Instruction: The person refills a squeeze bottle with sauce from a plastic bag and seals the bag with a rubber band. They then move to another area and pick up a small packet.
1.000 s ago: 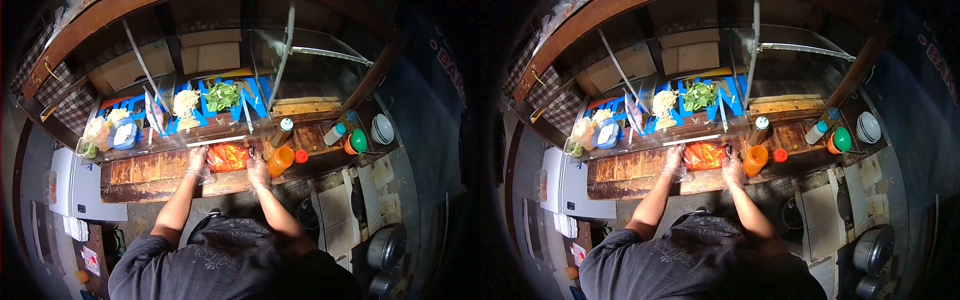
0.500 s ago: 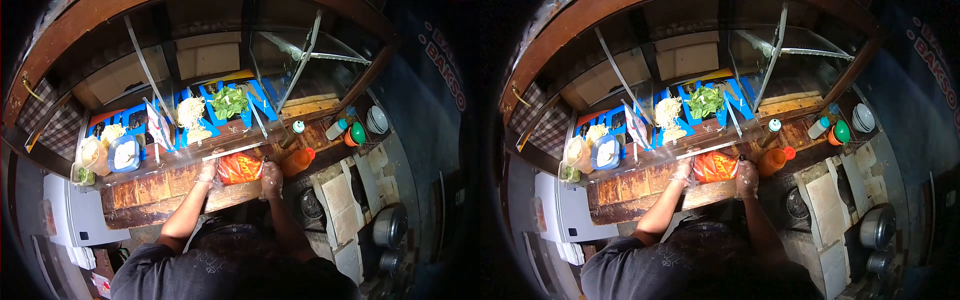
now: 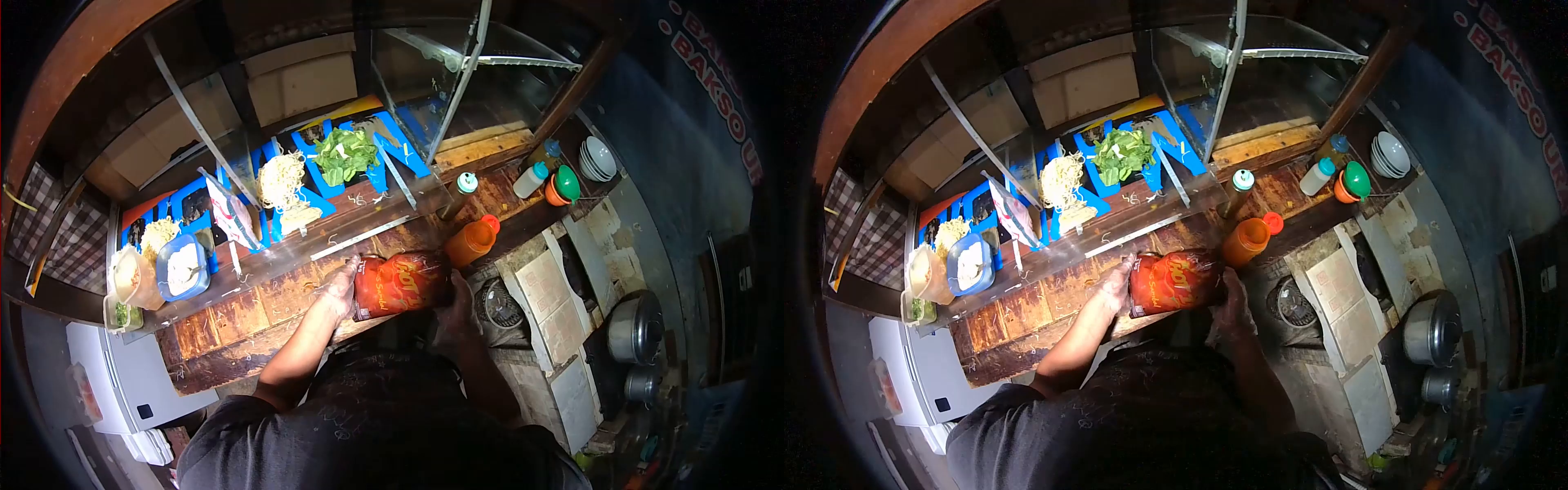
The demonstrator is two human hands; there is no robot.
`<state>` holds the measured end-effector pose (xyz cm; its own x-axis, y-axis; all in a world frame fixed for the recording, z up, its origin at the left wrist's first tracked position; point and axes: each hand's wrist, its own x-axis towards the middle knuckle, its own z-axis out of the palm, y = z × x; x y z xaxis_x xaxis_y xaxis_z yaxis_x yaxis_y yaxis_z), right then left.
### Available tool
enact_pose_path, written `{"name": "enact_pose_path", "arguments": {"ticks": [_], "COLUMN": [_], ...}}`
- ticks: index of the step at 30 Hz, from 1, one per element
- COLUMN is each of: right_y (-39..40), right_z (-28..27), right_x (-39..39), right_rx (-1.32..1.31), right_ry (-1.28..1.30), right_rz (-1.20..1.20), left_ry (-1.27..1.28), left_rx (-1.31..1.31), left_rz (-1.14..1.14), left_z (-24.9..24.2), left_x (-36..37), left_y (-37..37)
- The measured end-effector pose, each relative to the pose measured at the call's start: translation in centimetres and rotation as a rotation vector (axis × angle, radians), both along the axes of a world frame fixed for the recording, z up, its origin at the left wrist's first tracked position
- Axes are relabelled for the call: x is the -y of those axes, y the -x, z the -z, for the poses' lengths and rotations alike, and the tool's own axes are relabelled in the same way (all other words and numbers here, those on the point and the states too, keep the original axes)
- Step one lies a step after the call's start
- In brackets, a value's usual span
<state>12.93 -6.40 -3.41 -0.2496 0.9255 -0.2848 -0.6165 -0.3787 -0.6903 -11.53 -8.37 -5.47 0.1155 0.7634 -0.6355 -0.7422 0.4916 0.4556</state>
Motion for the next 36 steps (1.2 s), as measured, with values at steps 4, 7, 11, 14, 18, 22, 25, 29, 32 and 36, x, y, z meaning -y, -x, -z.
{"name": "enact_pose_path", "arguments": {"ticks": [4,7,11,14,18,22,25,29,32,36], "right_y": [0.8,0.5,0.8,1.3,2.0,2.7,2.5,2.7,2.3,2.0], "right_z": [0.1,1.0,-0.2,-0.1,0.9,-0.3,-0.7,0.6,0.0,-4.7], "right_x": [0.6,0.2,-0.6,-1.1,-0.9,-0.2,0.0,0.3,1.4,2.3], "right_rx": [-0.215,-0.193,-0.208,-0.279,-0.19,-0.081,0.087,0.059,0.07,0.029], "right_ry": [-0.163,-0.118,-0.089,-0.026,-0.04,-0.004,0.051,-0.098,-0.172,-0.153], "right_rz": [-0.139,-0.285,-0.313,-0.414,-0.408,-0.395,-0.41,-0.31,-0.173,-0.159], "left_ry": [-0.144,-0.147,-0.036,-0.036,-0.061,-0.048,-0.069,-0.151,-0.057,-0.29], "left_rx": [0.126,0.121,0.181,0.092,0.062,0.095,0.184,0.124,-0.001,0.036], "left_rz": [0.063,0.088,0.048,0.03,0.052,0.083,0.097,0.096,0.131,0.285], "left_z": [3.2,3.8,2.2,2.0,2.0,0.2,0.4,-1.1,-4.5,-6.3], "left_x": [-0.9,-1.1,-0.8,-1.0,-1.1,-0.6,-0.7,-0.6,0.2,0.2], "left_y": [0.4,0.5,0.2,0.3,0.5,0.1,0.4,0.1,-0.4,-0.5]}}
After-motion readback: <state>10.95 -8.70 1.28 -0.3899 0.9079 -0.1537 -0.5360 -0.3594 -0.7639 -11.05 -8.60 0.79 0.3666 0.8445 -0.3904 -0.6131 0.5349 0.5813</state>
